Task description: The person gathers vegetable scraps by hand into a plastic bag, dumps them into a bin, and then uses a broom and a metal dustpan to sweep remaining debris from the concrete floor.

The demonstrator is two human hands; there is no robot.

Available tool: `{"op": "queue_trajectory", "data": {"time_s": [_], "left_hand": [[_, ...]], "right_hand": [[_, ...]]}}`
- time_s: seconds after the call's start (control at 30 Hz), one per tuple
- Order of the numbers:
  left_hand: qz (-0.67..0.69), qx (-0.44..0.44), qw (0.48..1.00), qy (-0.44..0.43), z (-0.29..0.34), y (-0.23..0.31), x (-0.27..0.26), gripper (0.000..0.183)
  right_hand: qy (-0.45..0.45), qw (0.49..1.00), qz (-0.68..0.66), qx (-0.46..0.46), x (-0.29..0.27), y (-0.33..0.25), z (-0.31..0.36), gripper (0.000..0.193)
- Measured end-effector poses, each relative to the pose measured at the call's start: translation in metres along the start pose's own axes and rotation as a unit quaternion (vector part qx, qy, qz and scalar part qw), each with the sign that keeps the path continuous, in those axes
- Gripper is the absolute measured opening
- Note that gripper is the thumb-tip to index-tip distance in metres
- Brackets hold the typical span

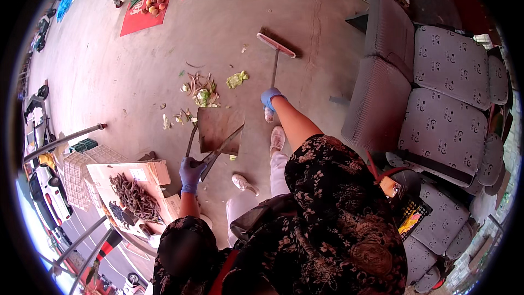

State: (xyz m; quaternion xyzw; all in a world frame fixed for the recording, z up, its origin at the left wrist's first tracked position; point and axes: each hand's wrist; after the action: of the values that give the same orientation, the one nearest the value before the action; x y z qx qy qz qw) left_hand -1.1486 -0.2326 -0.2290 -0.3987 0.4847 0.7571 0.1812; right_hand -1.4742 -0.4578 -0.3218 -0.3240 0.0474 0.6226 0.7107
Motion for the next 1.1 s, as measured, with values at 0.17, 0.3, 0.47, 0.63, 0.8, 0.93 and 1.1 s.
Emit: {"op": "queue_trajectory", "data": {"time_s": [0.17,0.3,0.47,0.63,0.8,0.93,1.1], "left_hand": [[-0.018,-0.012,0.999,0.034,-0.014,0.029,-0.005,0.031],[-0.005,0.003,0.999,0.036,-0.049,0.054,0.032,0.032],[0.026,-0.019,0.999,0.044,-0.084,0.085,0.051,0.032],[0.028,-0.065,0.996,0.046,-0.137,0.103,0.080,0.031],[0.055,-0.135,0.989,0.018,-0.223,0.124,0.127,0.033],[0.026,-0.066,0.997,-0.012,-0.298,0.185,0.167,0.040],[0.029,0.034,0.993,-0.108,-0.377,0.265,0.211,0.034]], "right_hand": [[-0.027,0.955,0.237,-0.175,0.063,-0.075,0.010,0.025],[-0.076,0.993,-0.057,-0.062,0.025,-0.032,0.024,0.022],[-0.011,0.913,-0.393,0.111,-0.066,-0.013,0.077,0.030],[0.104,0.935,-0.296,0.166,-0.152,0.035,0.044,0.031],[0.202,0.885,-0.334,0.253,-0.248,0.070,-0.030,0.026],[0.187,0.892,-0.278,0.303,-0.335,0.100,-0.075,0.026],[0.130,0.918,-0.180,0.329,-0.401,0.146,-0.119,0.023]]}}
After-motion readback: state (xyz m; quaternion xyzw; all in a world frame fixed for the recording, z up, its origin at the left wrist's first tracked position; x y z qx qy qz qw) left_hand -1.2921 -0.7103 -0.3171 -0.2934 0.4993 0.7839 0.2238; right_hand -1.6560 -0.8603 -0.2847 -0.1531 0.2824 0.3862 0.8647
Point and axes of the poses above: each hand's wrist, its own z-axis away from the middle knuckle, its own x-axis out of the palm, y = z × x, and after that the axes turned 7 degrees about y, right-handed
